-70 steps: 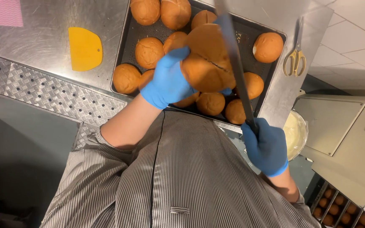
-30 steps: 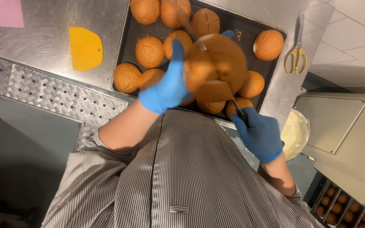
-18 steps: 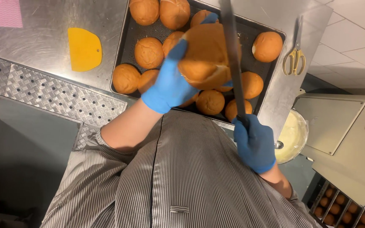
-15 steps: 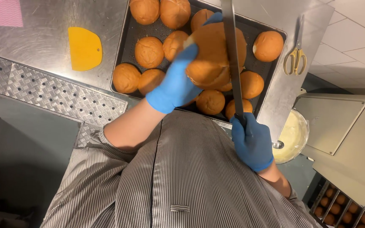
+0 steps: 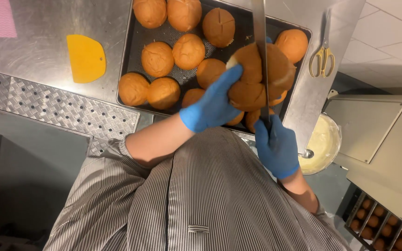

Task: Cutting a cross pattern into the tops of baked buns using a knife.

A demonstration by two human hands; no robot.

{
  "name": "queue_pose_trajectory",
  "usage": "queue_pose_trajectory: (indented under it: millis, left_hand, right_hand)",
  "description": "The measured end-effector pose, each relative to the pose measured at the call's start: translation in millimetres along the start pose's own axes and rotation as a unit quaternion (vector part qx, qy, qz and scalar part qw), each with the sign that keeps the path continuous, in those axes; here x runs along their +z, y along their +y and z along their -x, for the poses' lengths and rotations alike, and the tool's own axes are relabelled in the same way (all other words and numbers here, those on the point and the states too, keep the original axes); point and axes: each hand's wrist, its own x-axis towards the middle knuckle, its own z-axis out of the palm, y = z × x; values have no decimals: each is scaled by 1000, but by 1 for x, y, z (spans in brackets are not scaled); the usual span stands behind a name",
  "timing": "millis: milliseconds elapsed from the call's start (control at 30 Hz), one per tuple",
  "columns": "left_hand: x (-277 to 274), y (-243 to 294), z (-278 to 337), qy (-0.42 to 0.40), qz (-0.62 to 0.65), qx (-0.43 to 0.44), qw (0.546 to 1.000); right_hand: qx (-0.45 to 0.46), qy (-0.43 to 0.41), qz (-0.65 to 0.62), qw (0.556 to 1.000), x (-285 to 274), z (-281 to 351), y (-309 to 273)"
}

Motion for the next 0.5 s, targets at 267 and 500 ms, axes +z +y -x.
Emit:
queue_pose_trajectory:
  millis: [267, 500]
  left_hand:
    - [14, 27, -5, -56, 21, 20, 998]
    - [-71, -20, -29, -8, -125, 58, 990]
  right_hand:
    - [-21, 0, -10, 1000, 16, 14, 38]
    - [52, 21, -49, 997, 17, -15, 28]
